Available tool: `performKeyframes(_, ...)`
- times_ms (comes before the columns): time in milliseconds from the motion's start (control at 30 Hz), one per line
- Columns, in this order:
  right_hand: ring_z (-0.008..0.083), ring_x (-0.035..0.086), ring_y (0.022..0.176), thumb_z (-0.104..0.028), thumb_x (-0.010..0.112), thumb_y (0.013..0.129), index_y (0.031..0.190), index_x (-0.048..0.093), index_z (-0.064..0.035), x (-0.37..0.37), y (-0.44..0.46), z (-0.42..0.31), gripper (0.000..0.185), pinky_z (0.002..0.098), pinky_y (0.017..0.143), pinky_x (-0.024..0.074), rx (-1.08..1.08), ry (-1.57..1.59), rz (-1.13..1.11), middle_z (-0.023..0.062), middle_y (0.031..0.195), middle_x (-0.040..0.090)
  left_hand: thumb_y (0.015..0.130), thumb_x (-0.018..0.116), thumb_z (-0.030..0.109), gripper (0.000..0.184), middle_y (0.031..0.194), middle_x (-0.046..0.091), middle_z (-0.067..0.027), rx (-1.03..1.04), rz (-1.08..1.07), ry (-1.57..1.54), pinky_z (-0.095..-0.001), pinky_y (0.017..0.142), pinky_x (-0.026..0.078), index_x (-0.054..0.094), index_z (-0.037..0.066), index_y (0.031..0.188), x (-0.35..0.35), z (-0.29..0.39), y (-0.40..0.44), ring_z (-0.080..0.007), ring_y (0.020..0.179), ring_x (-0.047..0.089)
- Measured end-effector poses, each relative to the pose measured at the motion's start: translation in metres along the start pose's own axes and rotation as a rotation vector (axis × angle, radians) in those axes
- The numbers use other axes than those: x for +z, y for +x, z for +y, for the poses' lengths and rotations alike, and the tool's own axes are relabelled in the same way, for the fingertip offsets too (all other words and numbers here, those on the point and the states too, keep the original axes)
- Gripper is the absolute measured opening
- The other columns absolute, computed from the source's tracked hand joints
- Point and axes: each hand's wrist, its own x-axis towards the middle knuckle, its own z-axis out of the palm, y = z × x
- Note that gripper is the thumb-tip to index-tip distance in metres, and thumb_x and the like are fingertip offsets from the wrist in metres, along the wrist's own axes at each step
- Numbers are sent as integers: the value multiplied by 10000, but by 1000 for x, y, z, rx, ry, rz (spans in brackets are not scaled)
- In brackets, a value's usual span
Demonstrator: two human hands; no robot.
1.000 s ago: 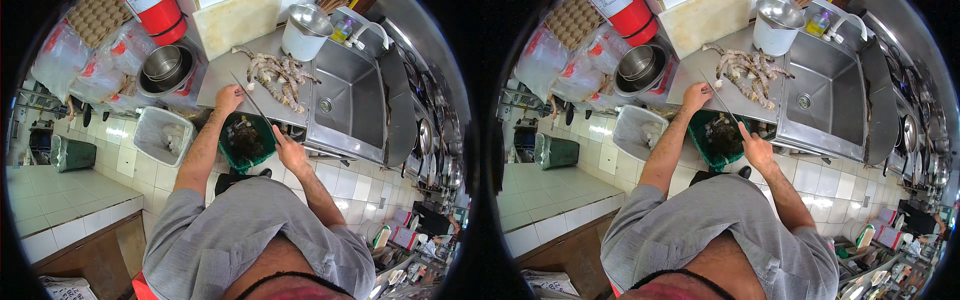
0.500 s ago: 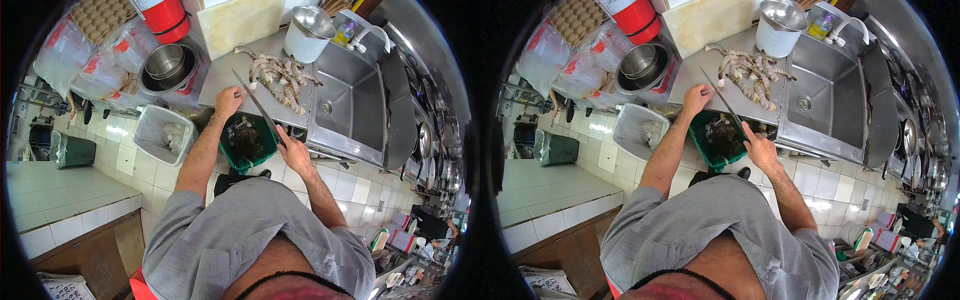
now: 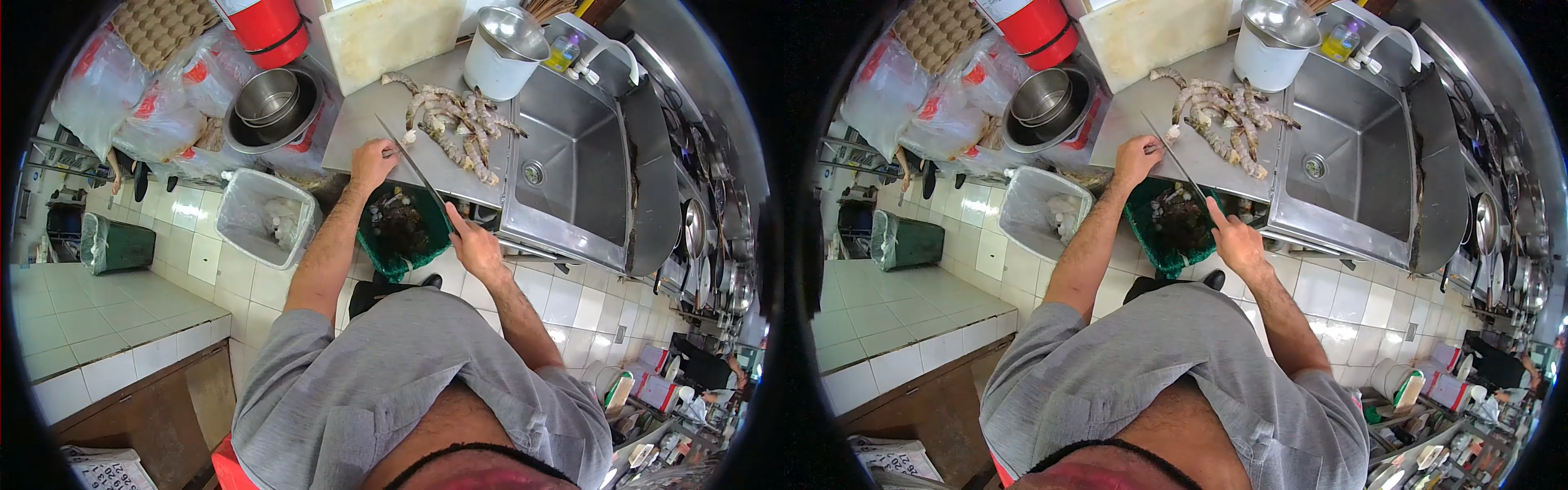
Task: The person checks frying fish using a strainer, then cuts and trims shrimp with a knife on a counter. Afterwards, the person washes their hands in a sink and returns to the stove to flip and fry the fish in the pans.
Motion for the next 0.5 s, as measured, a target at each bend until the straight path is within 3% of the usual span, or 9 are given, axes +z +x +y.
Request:
performKeyframes(200, 348, 608, 791, -144, 609, 819, 1385, 325, -213, 4, 5, 4, 637, 435, 671, 502, -32, 68, 39, 149, 913, 615, 687, 666, 135, 156, 795, 639, -110, 1, 97, -9, -396, 717, 475, 633, 45, 810, -3, 4, -6, -290, 801, 597)
performKeyframes(500, 336, 609, 719, -162, 589, 832, 1387, 303, -227, 0, -21, 13, 628, 438, 630, 509, -69, -20, 35, 144, 843, 598, 686, 664, 138, 143, 776, 637, -100, -24, 63, -5, -392, 703, 471, 635, 55, 799, 0, 2, -4, -280, 774, 597)
